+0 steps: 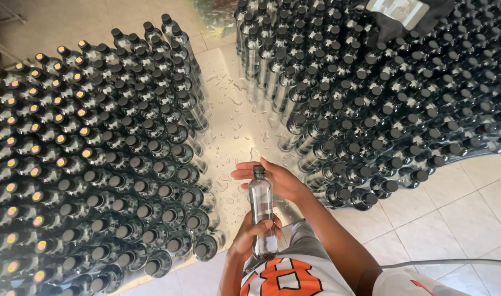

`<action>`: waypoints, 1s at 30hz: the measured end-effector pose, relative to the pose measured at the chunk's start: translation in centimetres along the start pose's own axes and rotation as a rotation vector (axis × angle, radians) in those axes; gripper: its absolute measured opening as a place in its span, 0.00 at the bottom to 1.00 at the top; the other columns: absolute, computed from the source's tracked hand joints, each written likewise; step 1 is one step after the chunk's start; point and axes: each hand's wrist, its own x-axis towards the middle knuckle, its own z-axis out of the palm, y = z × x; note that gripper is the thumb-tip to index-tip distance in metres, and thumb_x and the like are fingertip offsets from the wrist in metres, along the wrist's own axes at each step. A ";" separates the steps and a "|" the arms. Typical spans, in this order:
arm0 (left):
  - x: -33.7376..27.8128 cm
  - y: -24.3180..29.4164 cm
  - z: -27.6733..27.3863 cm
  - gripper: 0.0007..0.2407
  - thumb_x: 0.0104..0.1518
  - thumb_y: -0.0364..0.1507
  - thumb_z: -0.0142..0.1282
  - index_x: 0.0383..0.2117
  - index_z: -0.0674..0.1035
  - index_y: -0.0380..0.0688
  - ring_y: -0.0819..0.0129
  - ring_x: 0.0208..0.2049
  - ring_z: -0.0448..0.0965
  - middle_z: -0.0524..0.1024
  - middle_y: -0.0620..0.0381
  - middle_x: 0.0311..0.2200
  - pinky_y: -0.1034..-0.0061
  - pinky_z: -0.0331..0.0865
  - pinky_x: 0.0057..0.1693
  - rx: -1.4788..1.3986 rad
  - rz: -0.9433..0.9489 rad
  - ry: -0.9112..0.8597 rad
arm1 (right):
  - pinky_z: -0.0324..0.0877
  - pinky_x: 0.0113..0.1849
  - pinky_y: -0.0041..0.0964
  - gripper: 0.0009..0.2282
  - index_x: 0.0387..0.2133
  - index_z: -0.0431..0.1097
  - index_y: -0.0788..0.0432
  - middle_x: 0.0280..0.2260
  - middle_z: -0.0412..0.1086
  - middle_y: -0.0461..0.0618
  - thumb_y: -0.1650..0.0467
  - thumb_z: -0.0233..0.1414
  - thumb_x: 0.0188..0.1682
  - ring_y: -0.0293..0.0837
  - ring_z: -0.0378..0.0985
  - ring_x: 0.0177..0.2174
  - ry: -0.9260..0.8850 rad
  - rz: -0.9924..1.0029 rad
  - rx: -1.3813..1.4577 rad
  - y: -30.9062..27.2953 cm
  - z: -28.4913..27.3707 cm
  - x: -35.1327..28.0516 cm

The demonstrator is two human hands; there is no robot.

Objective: Manually placing and securing caps onto plastic bottles arranged in large groups on the floor.

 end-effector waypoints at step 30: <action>0.6 -3.6 -4.2 0.26 0.63 0.29 0.61 0.68 0.68 0.37 0.58 0.33 0.81 0.80 0.49 0.37 0.62 0.81 0.43 -0.576 -0.234 -0.168 | 0.77 0.52 0.47 0.12 0.45 0.76 0.56 0.53 0.79 0.60 0.60 0.53 0.63 0.51 0.80 0.56 0.119 0.007 0.226 3.4 -3.8 0.1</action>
